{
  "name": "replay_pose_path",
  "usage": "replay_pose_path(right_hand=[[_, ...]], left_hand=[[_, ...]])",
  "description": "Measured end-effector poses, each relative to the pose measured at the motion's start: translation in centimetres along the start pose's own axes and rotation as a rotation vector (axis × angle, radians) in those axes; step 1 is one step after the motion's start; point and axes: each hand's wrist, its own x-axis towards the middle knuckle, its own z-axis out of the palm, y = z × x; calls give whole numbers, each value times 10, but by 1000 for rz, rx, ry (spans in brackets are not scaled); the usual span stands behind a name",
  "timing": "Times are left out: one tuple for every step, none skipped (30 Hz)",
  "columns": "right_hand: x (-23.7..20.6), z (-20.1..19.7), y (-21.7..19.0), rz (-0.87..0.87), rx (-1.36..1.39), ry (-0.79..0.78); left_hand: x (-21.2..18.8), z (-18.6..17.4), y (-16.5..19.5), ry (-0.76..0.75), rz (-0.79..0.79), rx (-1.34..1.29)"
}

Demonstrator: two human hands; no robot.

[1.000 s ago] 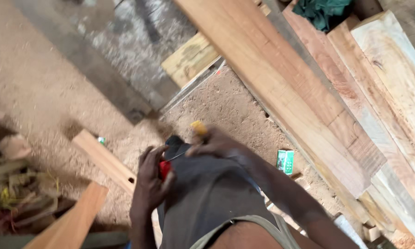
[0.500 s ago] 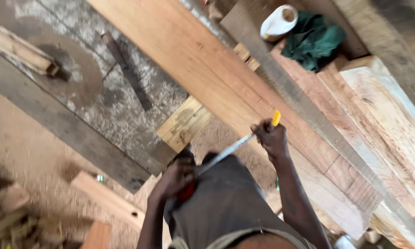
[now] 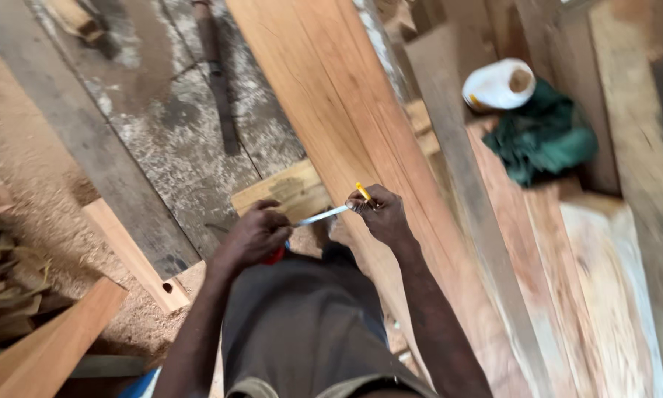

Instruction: The person carries a circular saw across the workshop, places a wooden plank on a table saw surface, and measures the plank with a tape measure. They mark measured points with a pencil, align a carpenter's square against the plank, and mark additional lines along the square before measuring again.

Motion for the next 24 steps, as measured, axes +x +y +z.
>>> replay_pose_path(right_hand=[[7, 0, -2, -63, -22, -27], [14, -2, -4, -8, -94, 1], [23, -6, -5, 46, -171, 30], [30, -10, -5, 100, -252, 58], [34, -15, -5, 113, -270, 85], [37, -21, -4, 122, -288, 112], [38, -25, -2, 132, -304, 136], [37, -30, 0, 148, -350, 110], [36, -34, 3, 157, -394, 93], [33, -37, 6, 163, -438, 84], [29, -40, 10, 208, -405, 102], [24, -42, 13, 259, -375, 116], [19, -44, 17, 311, -348, 126], [15, -45, 20, 300, -365, 129], [11, -45, 24, 290, -381, 131], [8, -46, 27, 280, -397, 133], [7, -45, 30, 297, -408, 141], [7, -44, 32, 312, -420, 148], [8, -43, 34, 327, -432, 154], [11, -42, 35, 374, -418, 164], [14, -41, 34, 422, -404, 173], [20, -40, 33, 467, -390, 181], [27, -38, 31, 436, -432, 174], [37, -37, 28, 410, -473, 164]], left_hand=[[3, 7, -2, 48, -32, -2], [9, 15, -3, 88, -66, -13], [15, 23, -5, 128, -96, -25], [21, 29, -6, 196, -119, -37], [29, 33, -8, 262, -140, -48], [38, 35, -10, 331, -159, -58], [45, 35, -13, 359, -166, -77], [51, 33, -16, 384, -172, -94], [61, 27, -20, 410, -169, -103], [72, 18, -26, 401, -225, -113], [82, 12, -30, 388, -283, -128], [92, 7, -34, 370, -346, -149], [102, 0, -40, 334, -410, -138], [112, -10, -47, 298, -475, -130], [121, -19, -53, 260, -539, -122], [130, -25, -58, 308, -401, -88], [137, -32, -63, 359, -263, -54], [143, -37, -68, 410, -125, -21], [149, -41, -72, 390, -129, -34], [154, -43, -76, 371, -135, -49], [158, -45, -79, 354, -143, -66], [161, -46, -82, 339, -130, -69], [163, -48, -84, 324, -118, -72], [164, -49, -86, 305, -111, -78]])
